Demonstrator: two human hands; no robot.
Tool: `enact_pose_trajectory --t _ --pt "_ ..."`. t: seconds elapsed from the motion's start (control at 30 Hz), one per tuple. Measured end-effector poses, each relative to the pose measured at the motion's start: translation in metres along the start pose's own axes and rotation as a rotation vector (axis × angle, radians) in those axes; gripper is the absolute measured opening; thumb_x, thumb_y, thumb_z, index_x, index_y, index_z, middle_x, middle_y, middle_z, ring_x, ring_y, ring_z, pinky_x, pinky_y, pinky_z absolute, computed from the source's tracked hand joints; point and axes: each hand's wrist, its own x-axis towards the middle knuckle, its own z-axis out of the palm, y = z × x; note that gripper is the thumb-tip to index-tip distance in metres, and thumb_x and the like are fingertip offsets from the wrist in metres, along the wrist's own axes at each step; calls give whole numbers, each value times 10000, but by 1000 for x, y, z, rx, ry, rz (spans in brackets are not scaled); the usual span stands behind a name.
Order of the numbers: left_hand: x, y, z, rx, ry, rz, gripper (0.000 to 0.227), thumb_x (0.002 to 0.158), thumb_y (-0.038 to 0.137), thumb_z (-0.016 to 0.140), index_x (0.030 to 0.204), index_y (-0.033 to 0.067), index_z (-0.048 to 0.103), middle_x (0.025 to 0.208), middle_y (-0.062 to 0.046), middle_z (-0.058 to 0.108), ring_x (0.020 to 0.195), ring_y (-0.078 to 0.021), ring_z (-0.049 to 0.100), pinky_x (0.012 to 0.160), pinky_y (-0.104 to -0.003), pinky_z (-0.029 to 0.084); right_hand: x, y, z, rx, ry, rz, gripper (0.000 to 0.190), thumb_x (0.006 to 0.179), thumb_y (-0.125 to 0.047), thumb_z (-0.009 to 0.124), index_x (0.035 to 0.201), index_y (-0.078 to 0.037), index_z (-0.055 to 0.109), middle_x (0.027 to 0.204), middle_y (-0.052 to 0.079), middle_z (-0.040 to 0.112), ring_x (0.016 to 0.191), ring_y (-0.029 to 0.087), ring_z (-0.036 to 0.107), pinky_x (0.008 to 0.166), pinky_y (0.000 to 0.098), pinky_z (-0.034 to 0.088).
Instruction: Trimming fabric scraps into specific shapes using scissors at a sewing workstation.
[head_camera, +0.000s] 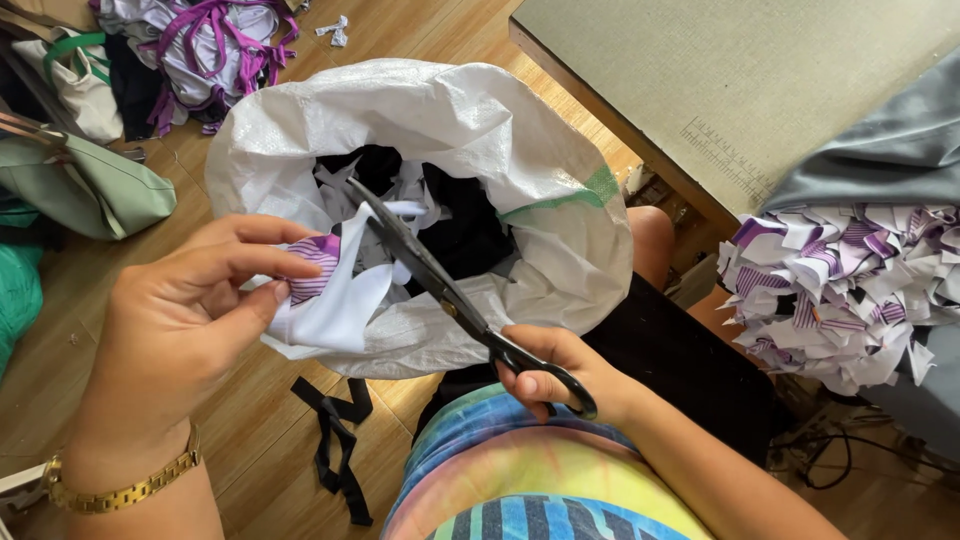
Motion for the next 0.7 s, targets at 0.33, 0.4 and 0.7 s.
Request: enact_pose_trajectory --t 0.33,0.4,0.7 --pt "-5 0 -3 270 74 48 403 940 -247 581 1165 -23 829 1194 -144 770 1122 -223 720 1049 -294 584 -16 22 -3 -174 191 5 407 971 -462 767 889 -102 596 555 -25 557 481 46 519 512 206 373" --pt "-12 -6 -6 268 274 278 276 1146 -311 657 1413 -250 694 1446 -414 666 1303 -427 680 1094 -414 636 -17 14 -1 -203 227 -35 451 1023 -525 650 874 -108 567 512 -5 584 496 59 510 553 228 413" --pt "-14 -23 -1 221 497 528 410 1322 -48 452 1700 -153 335 1760 -335 376 1732 -481 371 1561 -626 334 -23 -1 0 -256 154 -64 665 975 -739 597 1024 -76 597 830 24 577 707 138 627 665 259 503"
